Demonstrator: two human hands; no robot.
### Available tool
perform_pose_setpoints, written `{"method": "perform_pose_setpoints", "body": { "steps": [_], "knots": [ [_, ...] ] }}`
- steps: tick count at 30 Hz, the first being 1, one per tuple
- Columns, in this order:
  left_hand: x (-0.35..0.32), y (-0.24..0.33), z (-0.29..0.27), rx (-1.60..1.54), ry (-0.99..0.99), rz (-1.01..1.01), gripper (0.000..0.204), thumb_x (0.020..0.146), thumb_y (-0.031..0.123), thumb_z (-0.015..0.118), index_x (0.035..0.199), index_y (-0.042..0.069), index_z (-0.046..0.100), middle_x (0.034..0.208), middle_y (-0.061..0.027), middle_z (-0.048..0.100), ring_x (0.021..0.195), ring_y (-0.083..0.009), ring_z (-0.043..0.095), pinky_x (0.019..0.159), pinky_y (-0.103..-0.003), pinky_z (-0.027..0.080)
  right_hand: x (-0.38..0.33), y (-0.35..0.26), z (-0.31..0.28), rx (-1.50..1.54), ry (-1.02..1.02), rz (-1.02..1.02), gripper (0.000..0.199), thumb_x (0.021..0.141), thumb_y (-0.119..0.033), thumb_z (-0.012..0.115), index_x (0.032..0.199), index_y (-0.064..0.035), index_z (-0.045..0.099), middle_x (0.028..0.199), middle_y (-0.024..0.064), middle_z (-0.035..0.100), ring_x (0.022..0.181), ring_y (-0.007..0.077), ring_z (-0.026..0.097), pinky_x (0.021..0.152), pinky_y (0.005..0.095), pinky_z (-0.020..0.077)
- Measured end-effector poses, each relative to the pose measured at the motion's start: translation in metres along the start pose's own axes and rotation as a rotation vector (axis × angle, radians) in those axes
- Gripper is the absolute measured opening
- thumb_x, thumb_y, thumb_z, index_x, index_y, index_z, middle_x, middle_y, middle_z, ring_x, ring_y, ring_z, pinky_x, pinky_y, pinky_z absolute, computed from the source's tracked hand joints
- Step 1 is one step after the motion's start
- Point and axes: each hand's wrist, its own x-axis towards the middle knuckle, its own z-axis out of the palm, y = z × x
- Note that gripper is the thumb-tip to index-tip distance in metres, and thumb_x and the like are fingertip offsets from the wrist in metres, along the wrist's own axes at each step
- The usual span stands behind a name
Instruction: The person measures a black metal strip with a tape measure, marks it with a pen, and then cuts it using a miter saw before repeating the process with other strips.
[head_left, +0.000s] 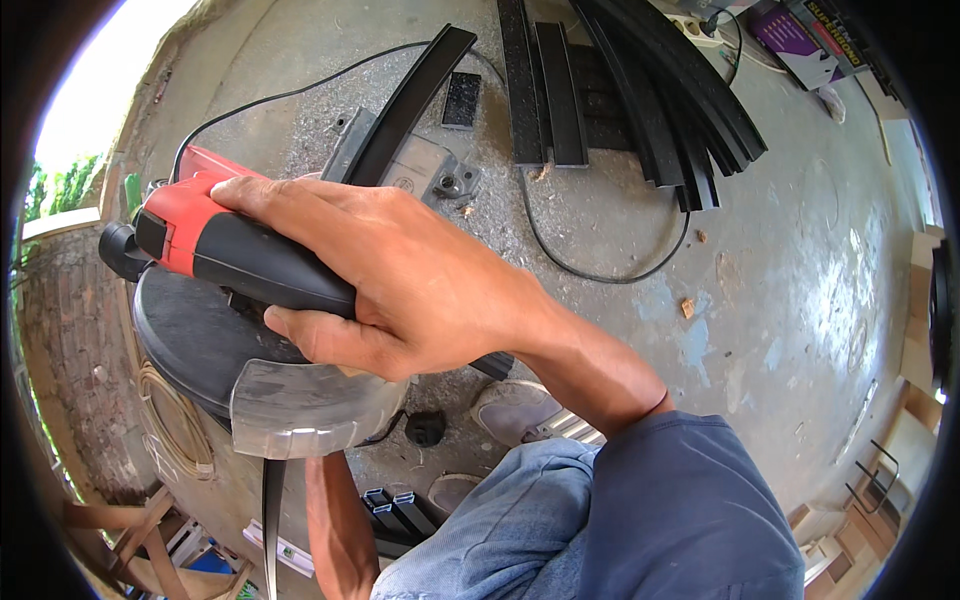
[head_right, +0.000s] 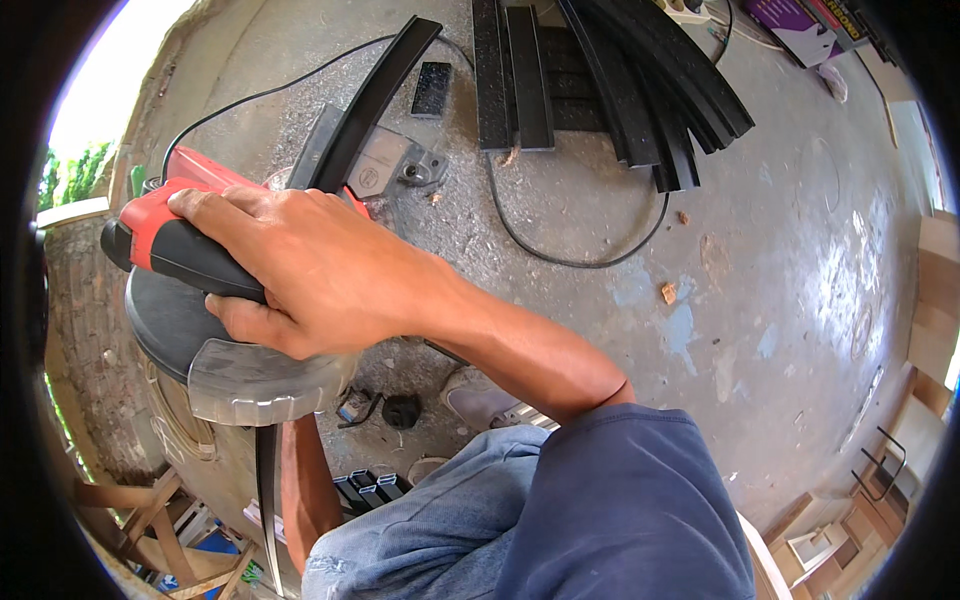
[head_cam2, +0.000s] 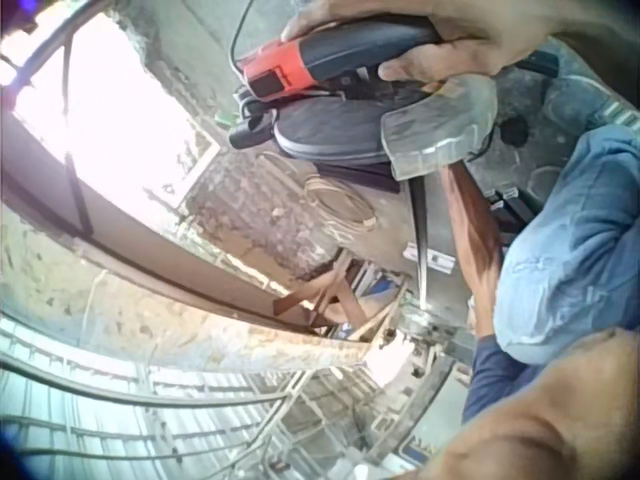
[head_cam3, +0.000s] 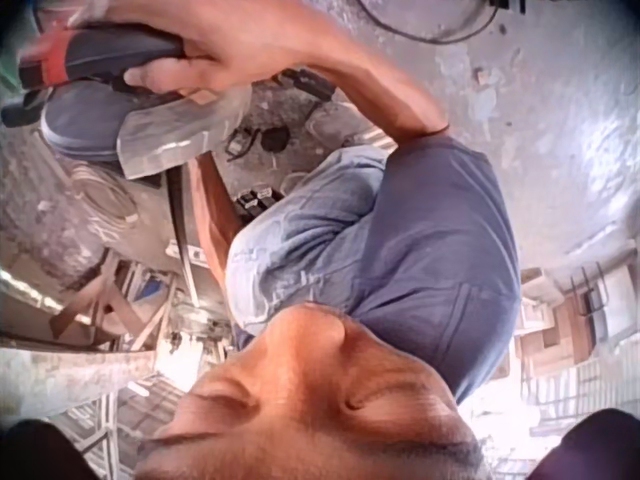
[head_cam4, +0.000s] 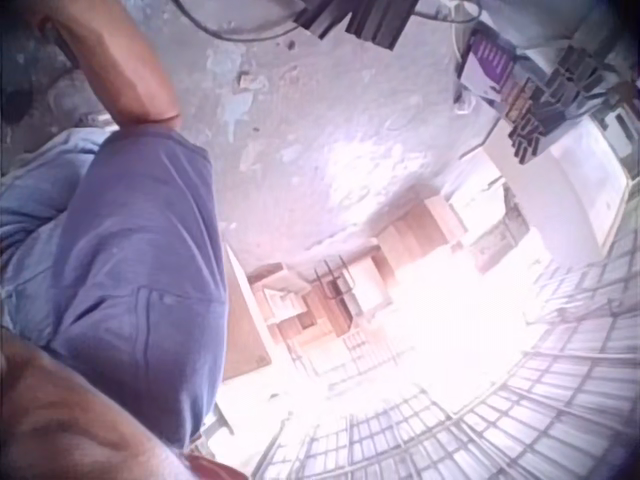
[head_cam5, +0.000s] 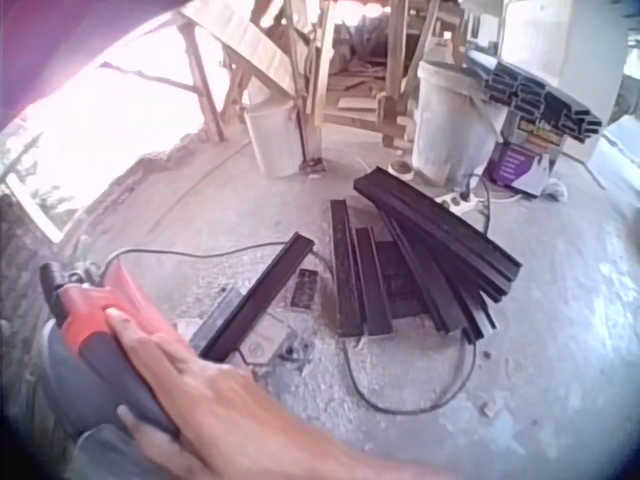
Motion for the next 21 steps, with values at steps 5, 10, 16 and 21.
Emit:
{"method": "perform_pose_setpoints", "body": {
  "steps": [5,10,16,21],
  "knots": [
    [-0.0044,0.0007,0.003,-0.004,-0.005,-0.009,0.045,0.073,0.026,0.079,0.115,0.013,0.068,0.125,-0.0142,0.059,0.131,-0.0383,0.043,0.111,-0.063,0.023,-0.0011,-0.001,0.0001,0.011,-0.022,0.03,0.067,0.078,-0.018,0.067,0.136,0.0097,0.047,0.107,0.0281,0.065,0.09,0.0472,0.066,0.08,0.0511,0.0522],
    [-0.0026,-0.0001,0.0044,-0.013,0.001,-0.007,0.045,0.073,0.027,0.079,0.115,0.013,0.068,0.124,-0.014,0.059,0.13,-0.038,0.043,0.111,-0.063,0.023,-0.0005,0.0001,-0.0001,0.014,-0.009,0.003,0.067,0.078,-0.017,0.067,0.135,0.0107,0.047,0.105,0.028,0.065,0.09,0.0461,0.067,0.079,0.0508,0.0523],
    [-0.0019,-0.0022,0.0044,-0.015,0.008,-0.008,0.045,0.072,0.027,0.08,0.114,0.013,0.068,0.123,-0.0137,0.059,0.13,-0.0376,0.043,0.111,-0.063,0.024,-0.0014,0.0022,0.0016,0.012,0.003,-0.019,0.067,0.078,-0.017,0.067,0.135,0.0108,0.047,0.106,0.0278,0.065,0.091,0.0456,0.067,0.081,0.0506,0.0525],
    [0.0008,-0.0003,0.0061,-0.019,0.006,-0.004,0.045,0.072,0.028,0.08,0.113,0.013,0.068,0.123,-0.0135,0.059,0.129,-0.0374,0.044,0.11,-0.063,0.024,-0.0004,0.001,-0.0006,0.011,-0.007,-0.006,0.067,0.078,-0.017,0.068,0.135,0.0112,0.047,0.108,0.028,0.065,0.094,0.0456,0.067,0.082,0.0508,0.0523]
  ]
}}
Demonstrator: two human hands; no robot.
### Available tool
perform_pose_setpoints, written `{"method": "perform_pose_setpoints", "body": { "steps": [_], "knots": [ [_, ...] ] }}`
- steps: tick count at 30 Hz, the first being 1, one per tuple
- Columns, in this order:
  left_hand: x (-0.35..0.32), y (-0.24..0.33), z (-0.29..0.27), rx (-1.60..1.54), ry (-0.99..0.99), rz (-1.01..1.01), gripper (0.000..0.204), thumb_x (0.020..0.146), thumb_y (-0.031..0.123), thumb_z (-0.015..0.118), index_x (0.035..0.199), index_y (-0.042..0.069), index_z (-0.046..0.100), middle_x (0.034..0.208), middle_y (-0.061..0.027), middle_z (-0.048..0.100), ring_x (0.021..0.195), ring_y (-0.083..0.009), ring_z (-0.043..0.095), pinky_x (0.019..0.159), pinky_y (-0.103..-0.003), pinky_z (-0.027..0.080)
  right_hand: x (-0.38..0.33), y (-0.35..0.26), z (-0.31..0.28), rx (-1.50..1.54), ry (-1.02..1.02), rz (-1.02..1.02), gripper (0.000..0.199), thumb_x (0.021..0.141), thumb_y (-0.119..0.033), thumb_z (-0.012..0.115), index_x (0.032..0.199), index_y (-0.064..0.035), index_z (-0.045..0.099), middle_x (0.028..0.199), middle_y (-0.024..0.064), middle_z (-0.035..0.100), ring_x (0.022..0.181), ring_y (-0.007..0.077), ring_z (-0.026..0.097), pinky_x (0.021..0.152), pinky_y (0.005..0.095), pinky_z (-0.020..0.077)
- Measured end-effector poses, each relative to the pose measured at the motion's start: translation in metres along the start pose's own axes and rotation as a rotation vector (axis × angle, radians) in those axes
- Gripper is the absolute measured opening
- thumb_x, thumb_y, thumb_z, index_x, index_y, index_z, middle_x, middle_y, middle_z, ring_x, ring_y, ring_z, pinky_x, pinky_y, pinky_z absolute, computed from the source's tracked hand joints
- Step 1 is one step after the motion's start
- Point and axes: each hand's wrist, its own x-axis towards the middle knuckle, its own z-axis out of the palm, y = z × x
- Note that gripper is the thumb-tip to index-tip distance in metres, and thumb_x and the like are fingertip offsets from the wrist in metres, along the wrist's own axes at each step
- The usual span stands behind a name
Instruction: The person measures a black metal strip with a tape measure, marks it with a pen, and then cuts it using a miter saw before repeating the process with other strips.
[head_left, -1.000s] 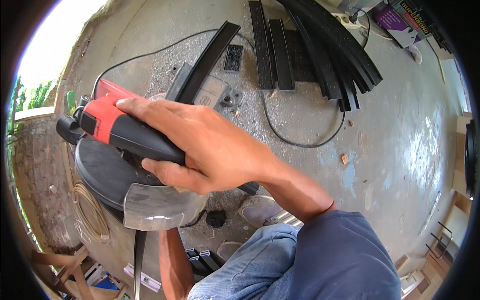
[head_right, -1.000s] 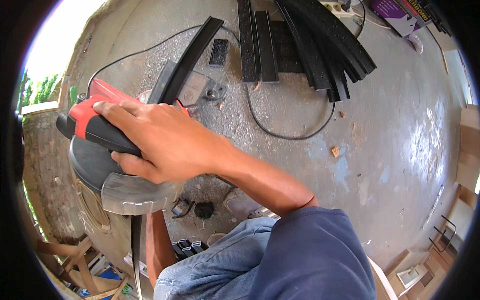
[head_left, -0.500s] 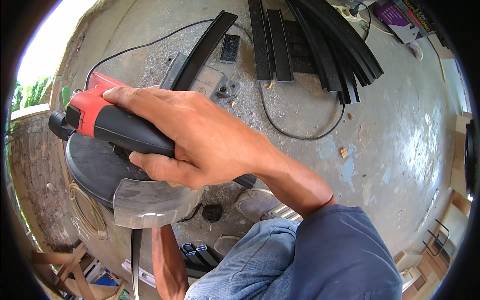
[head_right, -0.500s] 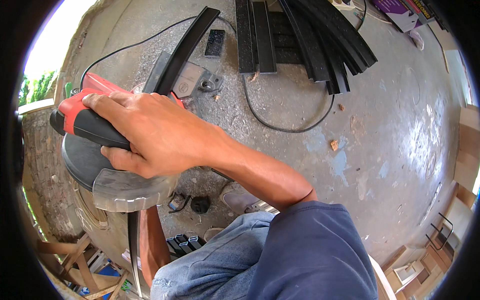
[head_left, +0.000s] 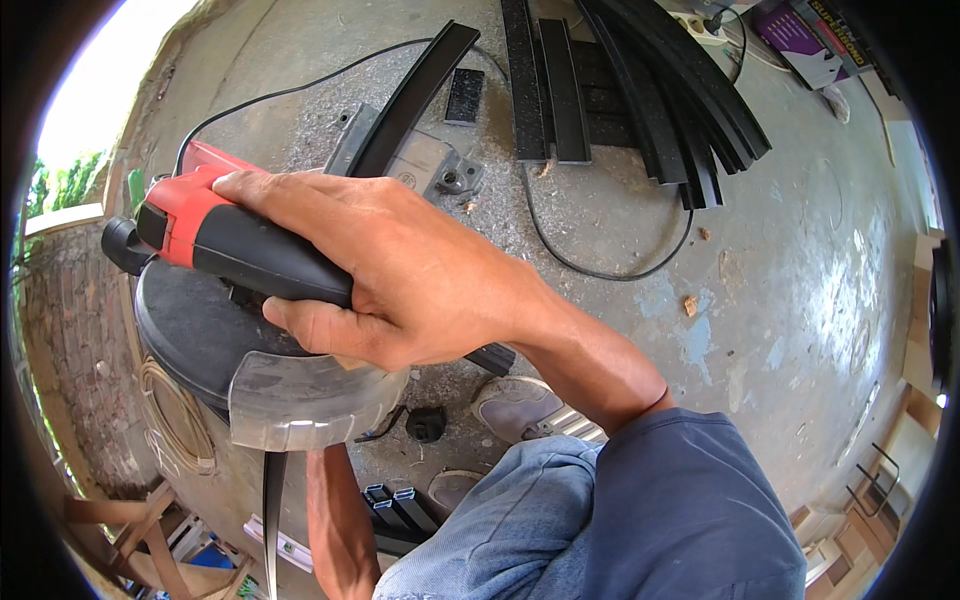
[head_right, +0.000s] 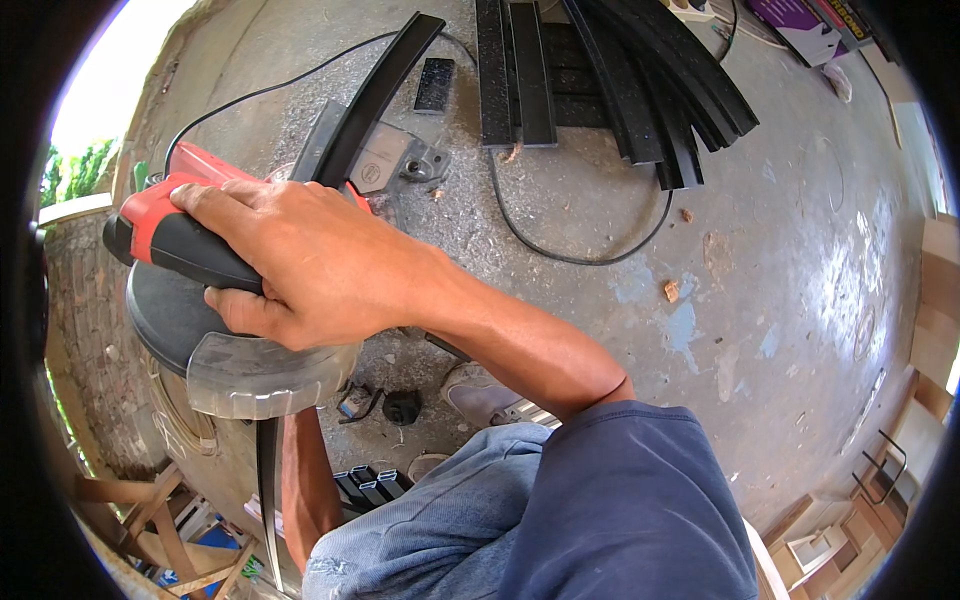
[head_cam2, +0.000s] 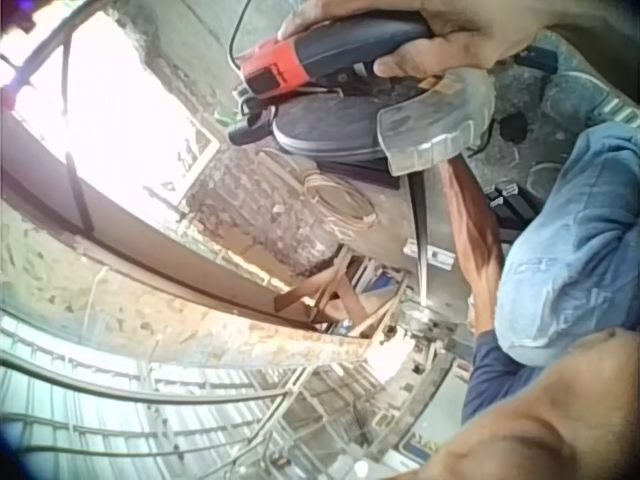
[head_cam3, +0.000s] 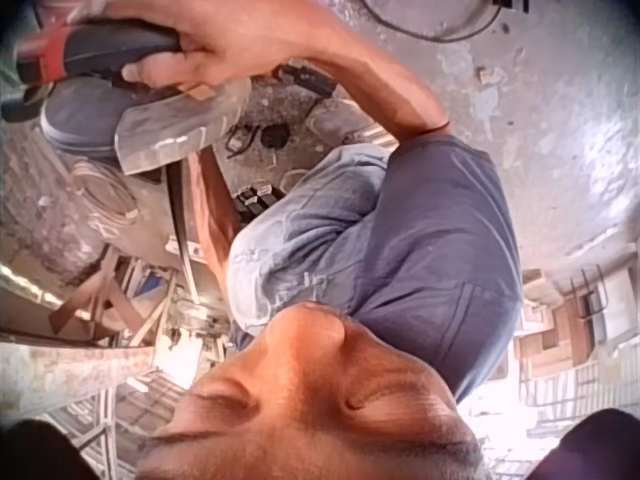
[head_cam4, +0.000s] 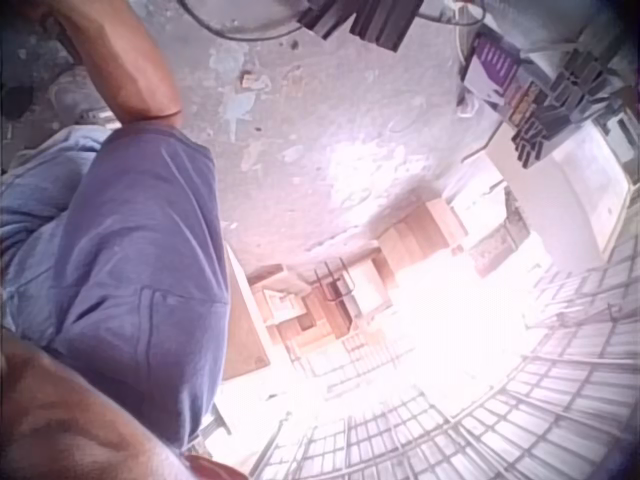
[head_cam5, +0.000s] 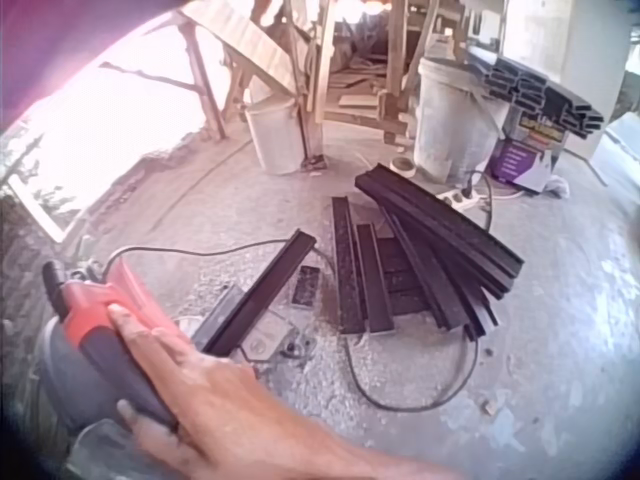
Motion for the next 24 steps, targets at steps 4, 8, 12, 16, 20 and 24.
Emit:
{"method": "perform_pose_setpoints", "body": {
  "steps": [4,8,12,16,20,24],
  "knots": [
    [-0.0017,-0.001,-0.002,0.008,-0.006,0.0,0.045,0.072,0.029,0.08,0.112,0.013,0.068,0.122,-0.0133,0.059,0.129,-0.0371,0.044,0.11,-0.062,0.024,0.0005,-0.0008,0.0018,0.024,-0.011,0.016,0.066,0.078,-0.017,0.068,0.135,0.0114,0.048,0.109,0.0284,0.066,0.095,0.0459,0.067,0.083,0.0509,0.0521],
    [-0.0001,0.0017,0.0026,-0.002,-0.018,0.01,0.045,0.071,0.029,0.08,0.111,0.013,0.068,0.122,-0.0132,0.06,0.128,-0.0369,0.044,0.11,-0.062,0.024,0.0012,-0.0014,-0.0009,0.011,-0.004,0.01,0.066,0.079,-0.016,0.067,0.135,0.0117,0.047,0.109,0.0279,0.066,0.094,0.0464,0.066,0.083,0.0506,0.052],
    [0.0015,0.003,-0.0001,0.0,-0.022,0.014,0.045,0.071,0.03,0.08,0.111,0.013,0.068,0.121,-0.013,0.06,0.128,-0.0367,0.044,0.11,-0.062,0.024,0.0023,-0.0044,-0.0034,0.021,-0.028,0.037,0.066,0.079,-0.016,0.067,0.135,0.0116,0.047,0.109,0.0278,0.066,0.094,0.0462,0.066,0.083,0.0505,0.0519],
    [0.0009,0.0011,0.0005,0.006,-0.031,0.018,0.045,0.071,0.03,0.08,0.11,0.013,0.068,0.121,-0.0128,0.06,0.128,-0.0365,0.045,0.11,-0.062,0.024,0.0,-0.0009,-0.004,0.04,-0.043,0.057,0.066,0.079,-0.016,0.067,0.135,0.0115,0.047,0.109,0.028,0.066,0.095,0.0453,0.066,0.083,0.0504,0.0517],
    [0.0023,0.0011,-0.0046,0.001,-0.024,0.017,0.045,0.07,0.031,0.08,0.109,0.013,0.068,0.12,-0.0127,0.06,0.127,-0.0363,0.045,0.109,-0.062,0.024,0.0021,-0.0036,-0.0004,0.036,-0.037,0.041,0.066,0.079,-0.016,0.068,0.135,0.0118,0.047,0.109,0.0278,0.066,0.095,0.0451,0.066,0.084,0.0503,0.0516],
    [0.0044,0.0032,-0.005,-0.002,-0.027,0.019,0.045,0.07,0.031,0.08,0.109,0.013,0.068,0.12,-0.0125,0.06,0.127,-0.036,0.045,0.109,-0.062,0.024,0.0023,-0.0025,-0.0034,0.032,-0.03,0.037,0.066,0.079,-0.017,0.068,0.135,0.0119,0.048,0.11,0.0278,0.066,0.095,0.0452,0.066,0.084,0.0502,0.0516]
  ]
}}
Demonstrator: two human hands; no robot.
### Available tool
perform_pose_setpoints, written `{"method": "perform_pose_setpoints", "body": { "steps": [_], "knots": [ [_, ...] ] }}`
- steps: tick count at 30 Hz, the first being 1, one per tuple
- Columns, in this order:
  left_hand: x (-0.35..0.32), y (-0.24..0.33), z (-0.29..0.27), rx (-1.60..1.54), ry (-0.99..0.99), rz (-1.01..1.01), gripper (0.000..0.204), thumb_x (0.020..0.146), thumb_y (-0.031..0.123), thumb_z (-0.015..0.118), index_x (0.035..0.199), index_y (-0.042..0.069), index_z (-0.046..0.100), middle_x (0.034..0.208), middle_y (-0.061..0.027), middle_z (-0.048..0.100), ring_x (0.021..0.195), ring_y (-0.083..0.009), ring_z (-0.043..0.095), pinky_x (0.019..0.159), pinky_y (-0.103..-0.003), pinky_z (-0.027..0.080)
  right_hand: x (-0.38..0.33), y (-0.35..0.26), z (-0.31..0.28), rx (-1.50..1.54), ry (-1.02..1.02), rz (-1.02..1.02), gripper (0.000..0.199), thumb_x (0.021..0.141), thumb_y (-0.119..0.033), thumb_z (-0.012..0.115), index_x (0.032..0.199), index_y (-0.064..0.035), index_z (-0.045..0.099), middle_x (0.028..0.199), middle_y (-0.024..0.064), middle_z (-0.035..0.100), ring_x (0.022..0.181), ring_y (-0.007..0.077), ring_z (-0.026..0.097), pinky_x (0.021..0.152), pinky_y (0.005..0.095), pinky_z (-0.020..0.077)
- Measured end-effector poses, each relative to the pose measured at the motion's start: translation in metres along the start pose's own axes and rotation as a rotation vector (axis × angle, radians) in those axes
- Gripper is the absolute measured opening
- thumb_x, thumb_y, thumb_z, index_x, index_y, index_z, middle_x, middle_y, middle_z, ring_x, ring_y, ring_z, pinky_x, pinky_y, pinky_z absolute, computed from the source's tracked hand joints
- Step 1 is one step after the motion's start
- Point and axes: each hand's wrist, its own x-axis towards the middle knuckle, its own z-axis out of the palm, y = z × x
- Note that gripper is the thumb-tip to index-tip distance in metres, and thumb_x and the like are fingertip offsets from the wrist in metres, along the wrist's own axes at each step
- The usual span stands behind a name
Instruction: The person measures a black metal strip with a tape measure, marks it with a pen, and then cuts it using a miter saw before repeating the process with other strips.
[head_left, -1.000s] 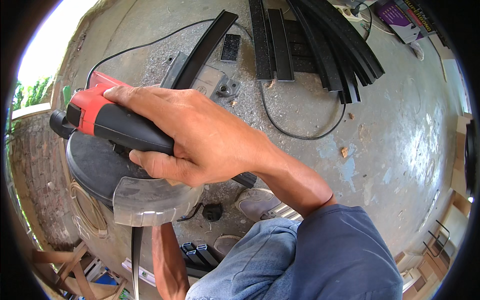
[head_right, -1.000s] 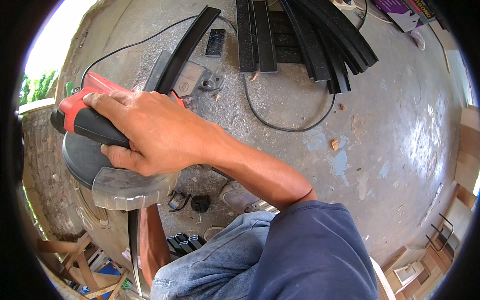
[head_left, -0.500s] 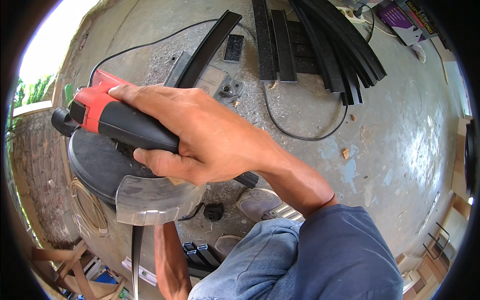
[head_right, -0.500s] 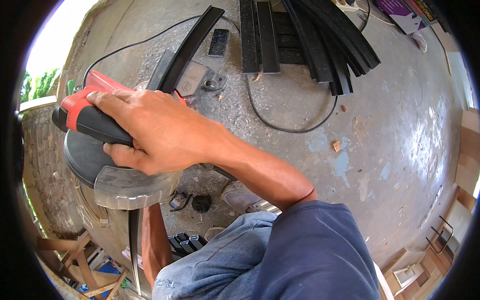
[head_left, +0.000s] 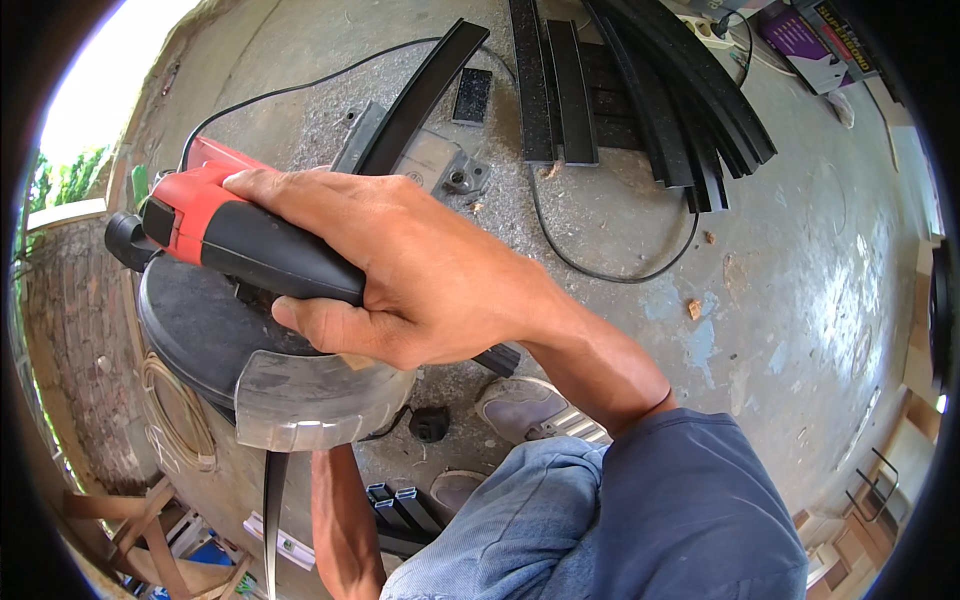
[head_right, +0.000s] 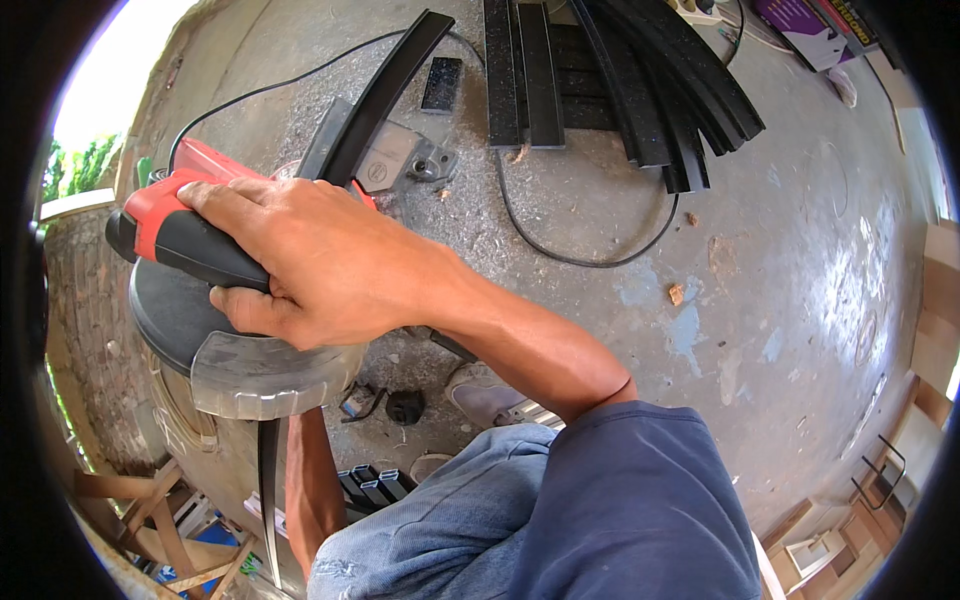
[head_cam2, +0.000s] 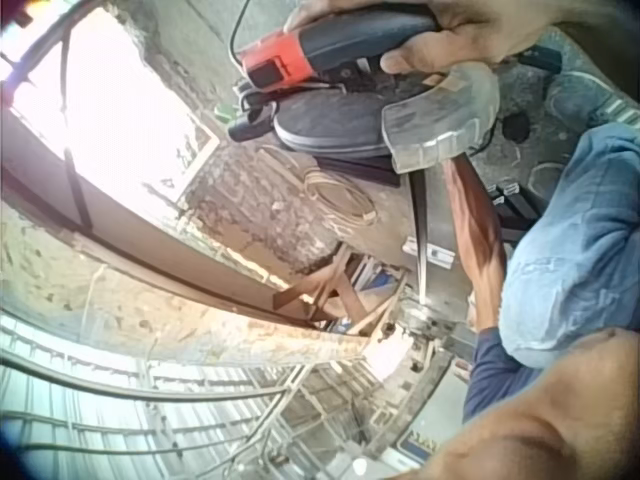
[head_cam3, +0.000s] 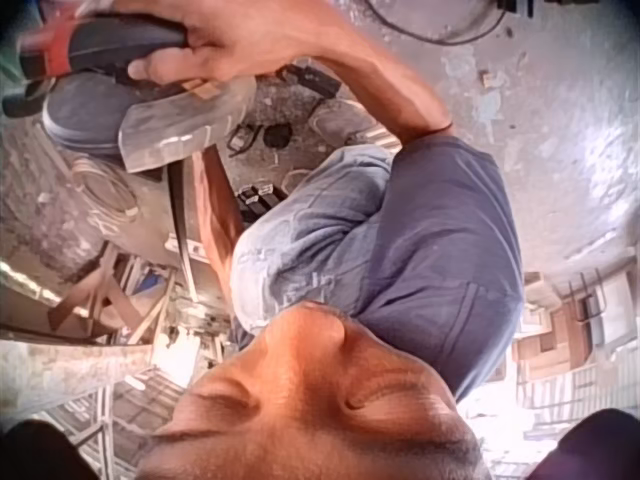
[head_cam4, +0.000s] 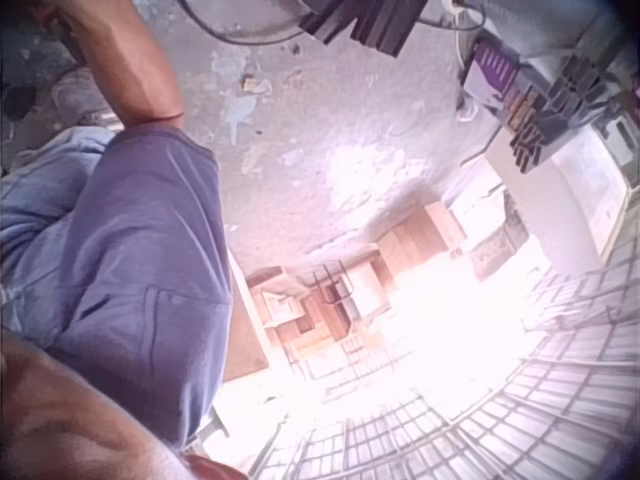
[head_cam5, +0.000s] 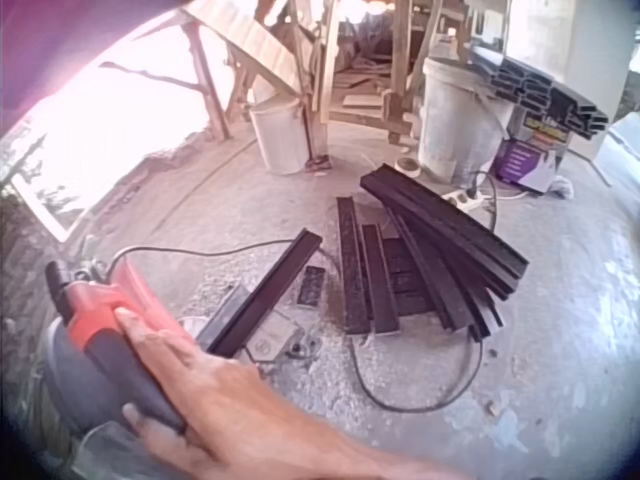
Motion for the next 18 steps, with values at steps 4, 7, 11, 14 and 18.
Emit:
{"method": "perform_pose_setpoints", "body": {
  "steps": [4,7,11,14,18],
  "knots": [
    [-0.001,-0.001,0.001,-0.001,-0.003,-0.003,0.045,0.069,0.032,0.08,0.108,0.013,0.068,0.119,-0.0123,0.06,0.126,-0.0358,0.045,0.109,-0.061,0.025,-0.002,0.0,0.002,0.018,-0.009,0.014,0.065,0.079,-0.017,0.068,0.135,0.0118,0.048,0.109,0.0278,0.065,0.094,0.045,0.066,0.084,0.0499,0.0514],
    [-0.002,-0.001,0.001,-0.004,-0.002,-0.001,0.044,0.069,0.032,0.08,0.108,0.013,0.068,0.119,-0.0122,0.061,0.126,-0.0356,0.046,0.109,-0.061,0.025,-0.004,0.001,0.001,0.022,-0.026,0.023,0.065,0.079,-0.017,0.068,0.134,0.0116,0.048,0.109,0.0276,0.065,0.094,0.0451,0.066,0.083,0.0497,0.0515],
    [-0.002,0.0,0.001,-0.008,0.001,-0.002,0.044,0.069,0.032,0.08,0.107,0.013,0.068,0.119,-0.012,0.061,0.126,-0.0354,0.046,0.108,-0.061,0.025,-0.01,0.009,0.001,0.004,0.007,-0.046,0.065,0.078,-0.017,0.068,0.134,0.0112,0.049,0.109,0.0274,0.065,0.093,0.0454,0.066,0.081,0.0491,0.0519],
    [0.0,0.001,0.0,-0.013,0.003,0.002,0.044,0.069,0.033,0.08,0.106,0.013,0.068,0.118,-0.0119,0.061,0.125,-0.0353,0.046,0.108,-0.061,0.025,-0.01,0.008,-0.001,0.051,0.014,-0.042,0.065,0.078,-0.017,0.068,0.133,0.0112,0.049,0.109,0.0277,0.065,0.093,0.0456,0.066,0.081,0.0484,0.0523],
    [0.0,0.001,-0.001,-0.016,0.001,0.0,0.044,0.068,0.033,0.08,0.106,0.013,0.068,0.118,-0.0118,0.061,0.125,-0.035,0.046,0.108,-0.061,0.025,-0.011,0.011,0.001,0.024,0.038,-0.071,0.064,0.078,-0.018,0.069,0.132,0.0116,0.051,0.109,0.0277,0.065,0.094,0.0453,0.066,0.081,0.0484,0.0524]
  ]
}}
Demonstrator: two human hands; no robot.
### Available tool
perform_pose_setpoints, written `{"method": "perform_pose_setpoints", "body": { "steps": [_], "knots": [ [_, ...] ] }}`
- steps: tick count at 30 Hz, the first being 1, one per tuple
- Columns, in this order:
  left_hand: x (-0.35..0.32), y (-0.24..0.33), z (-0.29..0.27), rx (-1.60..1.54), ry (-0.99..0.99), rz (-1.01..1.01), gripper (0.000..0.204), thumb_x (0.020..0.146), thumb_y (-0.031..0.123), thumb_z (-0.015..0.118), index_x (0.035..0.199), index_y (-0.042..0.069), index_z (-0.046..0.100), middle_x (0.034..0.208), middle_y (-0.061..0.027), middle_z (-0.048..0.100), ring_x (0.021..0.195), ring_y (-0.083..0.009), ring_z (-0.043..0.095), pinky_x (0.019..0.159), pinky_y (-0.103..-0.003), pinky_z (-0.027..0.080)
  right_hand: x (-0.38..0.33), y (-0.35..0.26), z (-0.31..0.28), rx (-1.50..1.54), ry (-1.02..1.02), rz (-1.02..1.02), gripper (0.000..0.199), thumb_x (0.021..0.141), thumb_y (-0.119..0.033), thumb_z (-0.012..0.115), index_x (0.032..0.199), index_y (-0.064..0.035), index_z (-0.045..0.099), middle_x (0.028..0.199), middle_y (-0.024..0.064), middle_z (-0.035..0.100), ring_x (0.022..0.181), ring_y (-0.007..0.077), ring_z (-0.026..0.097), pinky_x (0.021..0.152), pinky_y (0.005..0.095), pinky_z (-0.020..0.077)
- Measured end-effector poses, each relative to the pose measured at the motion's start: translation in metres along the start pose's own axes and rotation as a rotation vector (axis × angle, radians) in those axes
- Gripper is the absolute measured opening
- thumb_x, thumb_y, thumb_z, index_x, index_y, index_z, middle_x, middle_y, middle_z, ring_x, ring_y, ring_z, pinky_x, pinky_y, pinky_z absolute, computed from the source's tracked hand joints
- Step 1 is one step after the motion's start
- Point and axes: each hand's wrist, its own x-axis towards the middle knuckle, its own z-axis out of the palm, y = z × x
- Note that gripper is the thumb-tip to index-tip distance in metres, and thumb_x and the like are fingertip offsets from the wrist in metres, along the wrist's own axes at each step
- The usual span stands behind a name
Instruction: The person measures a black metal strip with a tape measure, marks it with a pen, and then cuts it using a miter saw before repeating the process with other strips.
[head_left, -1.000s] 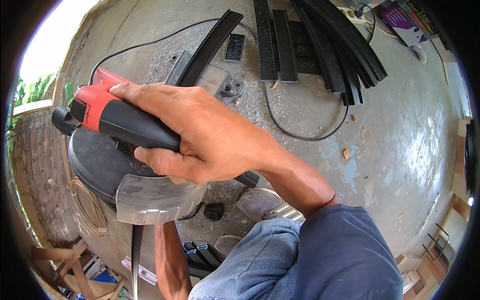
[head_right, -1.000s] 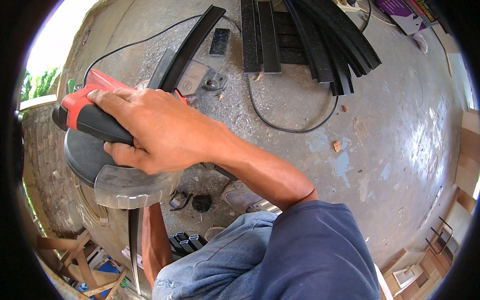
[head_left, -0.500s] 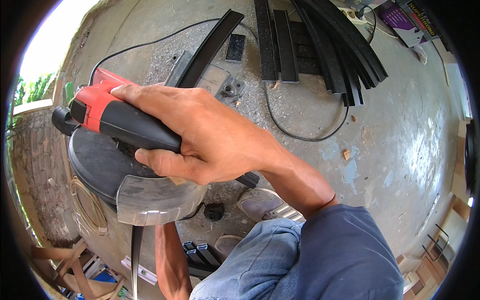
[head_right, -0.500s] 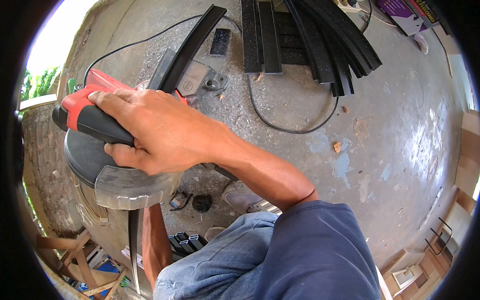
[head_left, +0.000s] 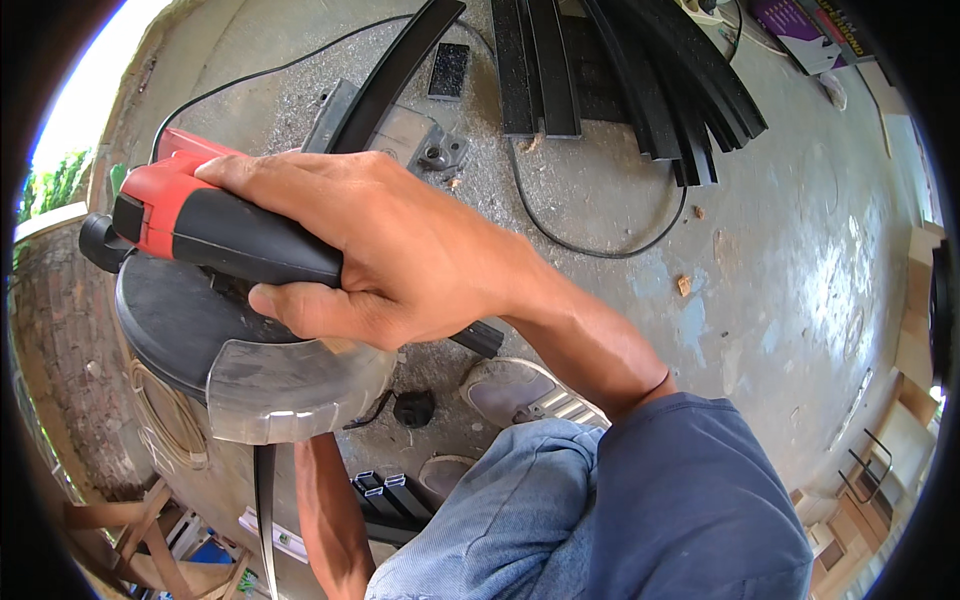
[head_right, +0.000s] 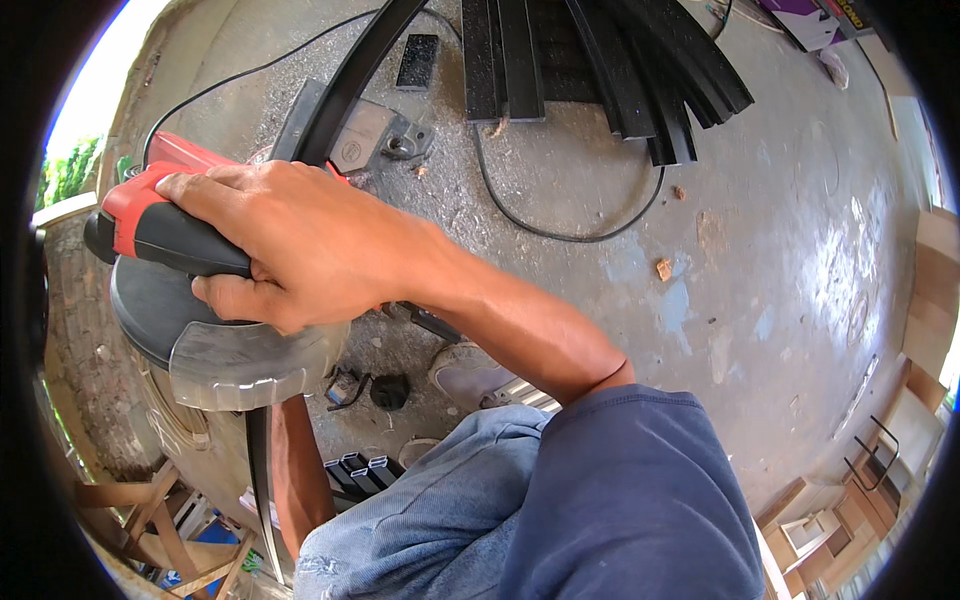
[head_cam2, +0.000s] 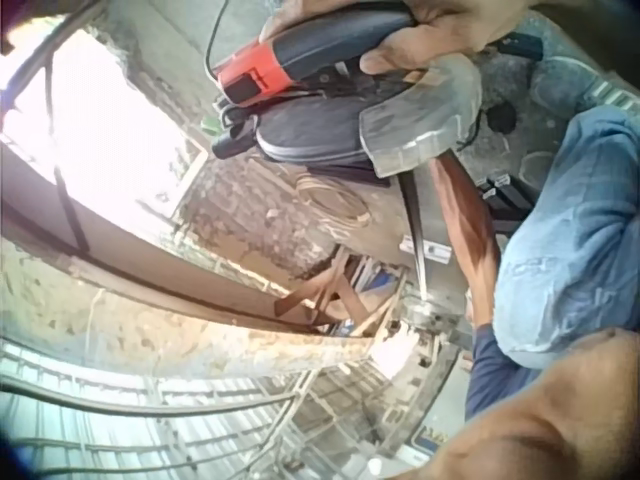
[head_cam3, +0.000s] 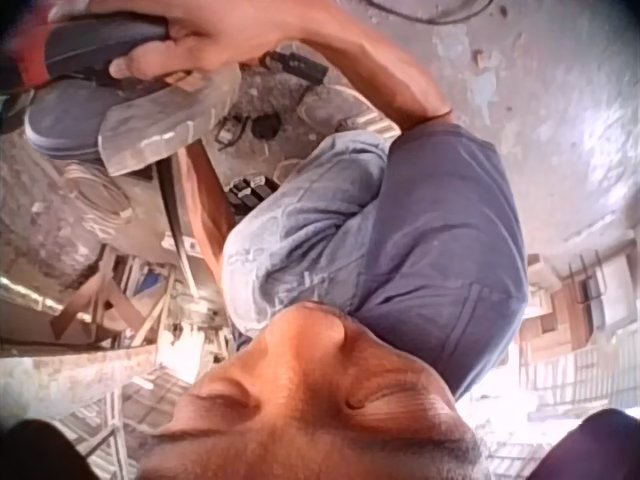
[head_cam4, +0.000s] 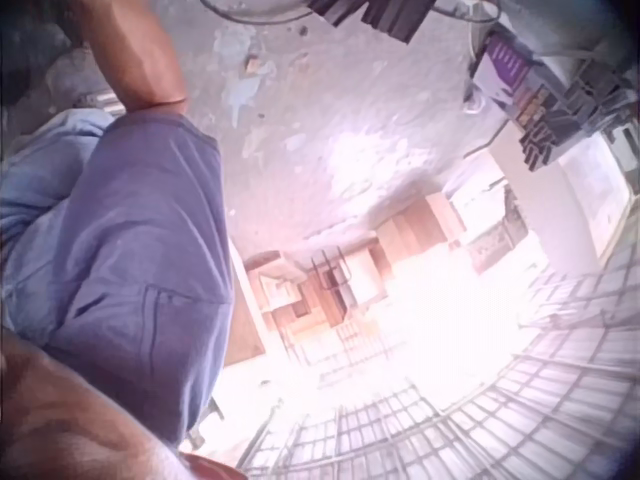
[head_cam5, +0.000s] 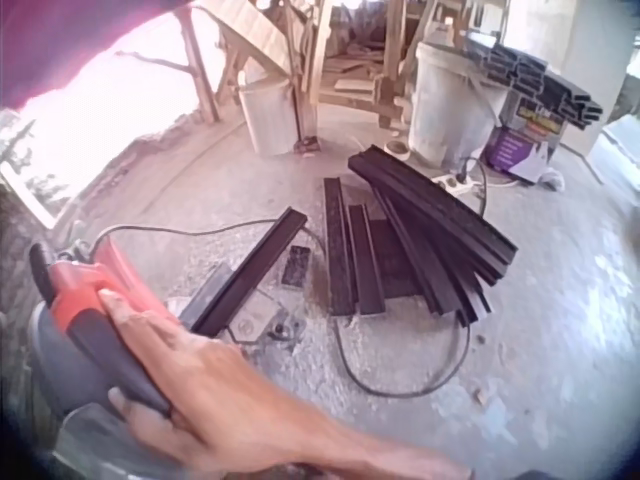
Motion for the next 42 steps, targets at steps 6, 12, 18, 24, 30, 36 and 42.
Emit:
{"method": "perform_pose_setpoints", "body": {
  "steps": [6,12,18,24,30,36,42],
  "knots": [
    [-0.001,0.001,-0.004,0.002,-0.005,0.0,0.044,0.068,0.034,0.08,0.105,0.013,0.068,0.117,-0.0115,0.061,0.124,-0.0347,0.047,0.108,-0.061,0.025,0.0,0.001,0.0,-0.022,0.017,-0.03,0.062,0.079,-0.02,0.071,0.129,0.0114,0.053,0.108,0.0273,0.066,0.093,0.0452,0.066,0.081,0.0479,0.0526],
    [0.002,0.002,-0.003,-0.005,0.005,-0.002,0.044,0.067,0.035,0.081,0.104,0.013,0.068,0.116,-0.0113,0.062,0.124,-0.0344,0.047,0.107,-0.06,0.025,0.0,-0.005,-0.001,-0.058,-0.021,0.018,0.061,0.08,-0.021,0.072,0.13,0.0095,0.053,0.109,0.0277,0.066,0.099,0.046,0.064,0.086,0.049,0.052],
    [0.006,0.005,0.007,-0.01,0.012,-0.002,0.044,0.067,0.036,0.081,0.103,0.013,0.068,0.116,-0.011,0.062,0.123,-0.034,0.047,0.107,-0.06,0.026,-0.001,-0.009,-0.006,-0.109,-0.113,0.074,0.068,0.082,-0.016,0.073,0.142,0.0056,0.047,0.112,0.0293,0.065,0.098,0.047,0.066,0.083,0.0477,0.0532],
    [0.016,0.01,0.023,-0.028,0.02,-0.003,0.045,0.066,0.036,0.081,0.102,0.013,0.068,0.115,-0.0107,0.062,0.123,-0.0337,0.048,0.107,-0.06,0.026,0.007,-0.029,-0.007,-0.286,-0.156,0.214,0.058,0.082,-0.014,0.069,0.134,0.0012,0.05,0.103,0.0261,0.067,0.093,0.0449,0.066,0.08,0.0489,0.0526],
    [0.023,0.011,0.03,-0.035,0.028,-0.004,0.045,0.065,0.037,0.081,0.101,0.013,0.068,0.114,-0.0105,0.062,0.122,-0.0334,0.048,0.106,-0.06,0.026,0.039,-0.06,0.002,-0.503,-0.29,0.594,0.045,0.078,-0.009,0.066,0.116,0.0017,0.045,0.082,0.0247,0.064,0.079,0.0493,0.063,0.071,0.0543,0.0495],
    [0.024,0.011,0.035,-0.04,0.026,-0.005,0.045,0.065,0.038,0.081,0.1,0.013,0.068,0.114,-0.0102,0.063,0.121,-0.033,0.049,0.106,-0.059,0.026,0.026,-0.048,0.012,-0.369,-0.109,0.418,0.049,0.075,-0.003,0.067,0.119,0.0035,0.045,0.087,0.0287,0.064,0.085,0.051,0.063,0.075,0.0547,0.049],
    [0.027,0.007,0.047,-0.083,0.017,-0.015,0.045,0.064,0.039,0.081,0.099,0.013,0.069,0.113,-0.01,0.063,0.121,-0.0327,0.049,0.106,-0.059,0.026,0.02,-0.044,0.013,-0.396,-0.058,0.315,0.053,0.087,-0.011,0.068,0.133,0.0014,0.043,0.113,0.028,0.064,0.1,0.05,0.063,0.082,0.0515,0.053]
  ]
}}
